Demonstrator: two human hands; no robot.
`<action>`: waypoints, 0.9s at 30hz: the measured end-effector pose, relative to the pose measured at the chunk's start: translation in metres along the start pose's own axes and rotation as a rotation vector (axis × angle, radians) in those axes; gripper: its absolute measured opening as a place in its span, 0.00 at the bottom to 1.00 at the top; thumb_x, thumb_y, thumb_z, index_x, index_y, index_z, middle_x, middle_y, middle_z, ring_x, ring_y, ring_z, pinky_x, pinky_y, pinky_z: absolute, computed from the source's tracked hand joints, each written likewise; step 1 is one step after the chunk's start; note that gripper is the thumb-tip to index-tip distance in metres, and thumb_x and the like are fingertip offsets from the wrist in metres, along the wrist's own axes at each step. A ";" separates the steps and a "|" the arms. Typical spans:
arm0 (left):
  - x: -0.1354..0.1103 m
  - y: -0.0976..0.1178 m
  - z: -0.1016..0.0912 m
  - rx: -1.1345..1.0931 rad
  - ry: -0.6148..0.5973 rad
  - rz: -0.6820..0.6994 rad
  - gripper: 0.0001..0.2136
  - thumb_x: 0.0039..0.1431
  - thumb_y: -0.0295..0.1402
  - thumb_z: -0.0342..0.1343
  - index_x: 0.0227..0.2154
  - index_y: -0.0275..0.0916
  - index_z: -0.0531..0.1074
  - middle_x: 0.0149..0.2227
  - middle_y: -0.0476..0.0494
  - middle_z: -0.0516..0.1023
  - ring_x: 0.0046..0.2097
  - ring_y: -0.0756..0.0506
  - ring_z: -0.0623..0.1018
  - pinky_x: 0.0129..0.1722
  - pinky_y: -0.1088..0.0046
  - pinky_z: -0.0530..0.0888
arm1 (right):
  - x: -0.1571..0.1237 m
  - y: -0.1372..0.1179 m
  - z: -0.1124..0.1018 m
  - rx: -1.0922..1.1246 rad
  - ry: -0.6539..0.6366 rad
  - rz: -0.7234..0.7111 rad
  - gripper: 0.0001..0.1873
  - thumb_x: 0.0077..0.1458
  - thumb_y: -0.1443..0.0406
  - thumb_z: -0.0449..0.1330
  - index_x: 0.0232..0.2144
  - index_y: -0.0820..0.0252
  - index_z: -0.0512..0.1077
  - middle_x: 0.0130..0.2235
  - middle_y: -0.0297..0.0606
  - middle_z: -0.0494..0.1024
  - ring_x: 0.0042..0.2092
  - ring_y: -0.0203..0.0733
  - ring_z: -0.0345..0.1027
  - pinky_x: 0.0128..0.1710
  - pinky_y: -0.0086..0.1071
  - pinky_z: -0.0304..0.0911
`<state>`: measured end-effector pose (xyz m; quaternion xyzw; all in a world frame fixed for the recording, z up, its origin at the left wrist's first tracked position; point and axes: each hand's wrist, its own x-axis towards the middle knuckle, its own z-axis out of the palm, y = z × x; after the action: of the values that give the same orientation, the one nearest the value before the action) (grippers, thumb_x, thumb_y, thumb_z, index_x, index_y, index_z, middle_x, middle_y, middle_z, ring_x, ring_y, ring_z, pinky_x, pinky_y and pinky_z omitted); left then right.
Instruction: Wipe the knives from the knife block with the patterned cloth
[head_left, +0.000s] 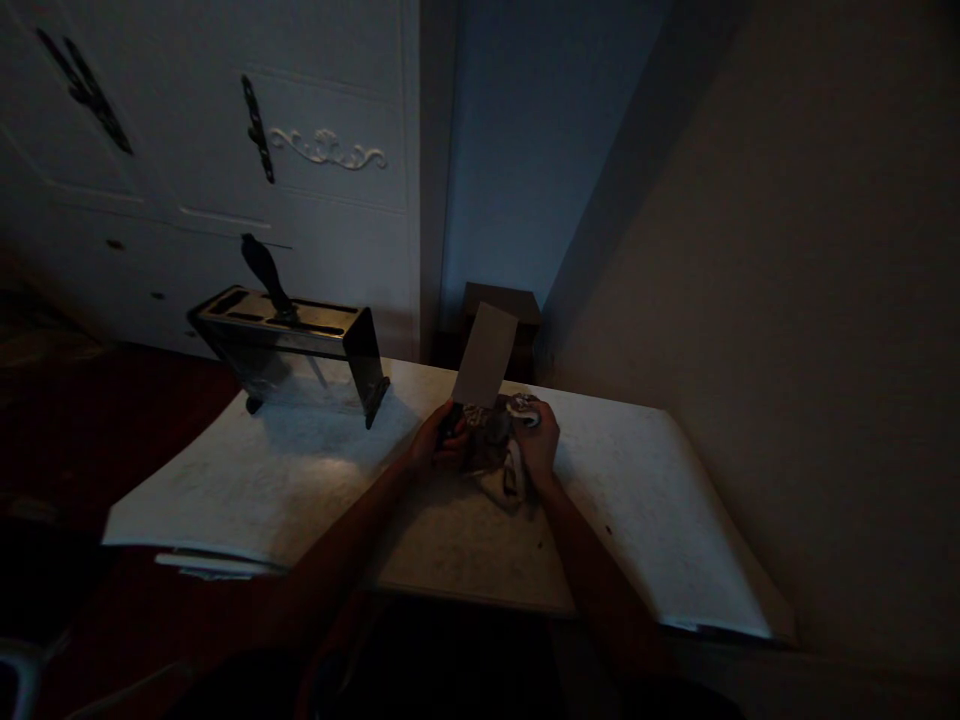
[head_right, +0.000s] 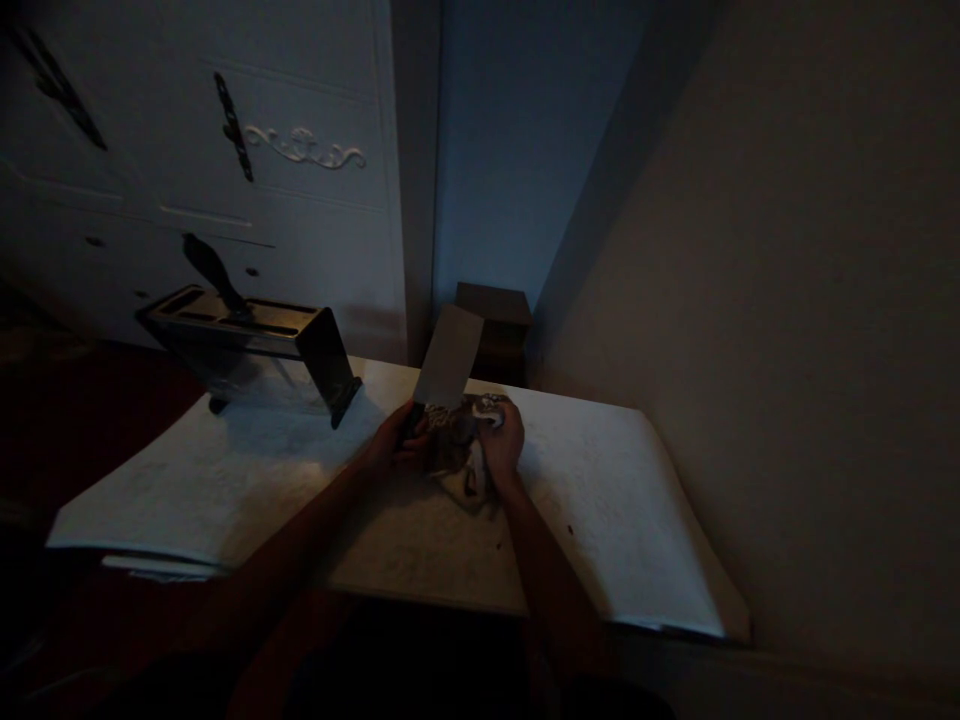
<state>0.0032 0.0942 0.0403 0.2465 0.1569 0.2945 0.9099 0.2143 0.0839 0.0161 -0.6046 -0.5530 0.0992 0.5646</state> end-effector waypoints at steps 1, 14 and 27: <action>-0.001 0.002 -0.001 -0.009 -0.020 0.003 0.23 0.64 0.52 0.44 0.23 0.39 0.60 0.15 0.58 0.53 0.11 0.56 0.48 0.08 0.81 0.52 | 0.003 0.003 -0.003 0.039 0.021 0.059 0.14 0.47 0.60 0.61 0.36 0.60 0.71 0.39 0.39 0.77 0.41 0.44 0.69 0.45 0.38 0.64; -0.005 0.011 -0.015 0.066 -0.110 -0.176 0.17 0.63 0.45 0.52 0.25 0.40 0.59 0.15 0.59 0.50 0.12 0.56 0.44 0.08 0.84 0.50 | 0.007 -0.001 -0.010 0.490 -0.047 0.319 0.19 0.40 0.56 0.67 0.35 0.60 0.75 0.39 0.38 0.81 0.43 0.44 0.72 0.49 0.39 0.65; -0.011 0.018 -0.023 0.171 -0.021 -0.380 0.15 0.61 0.40 0.54 0.23 0.39 0.60 0.14 0.56 0.55 0.12 0.57 0.46 0.08 0.83 0.45 | 0.013 0.011 -0.007 0.563 -0.130 0.456 0.22 0.26 0.57 0.73 0.29 0.58 0.78 0.34 0.35 0.82 0.40 0.46 0.75 0.48 0.41 0.68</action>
<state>-0.0236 0.1089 0.0326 0.2918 0.2156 0.1004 0.9264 0.2303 0.0930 0.0168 -0.5257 -0.3900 0.4087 0.6359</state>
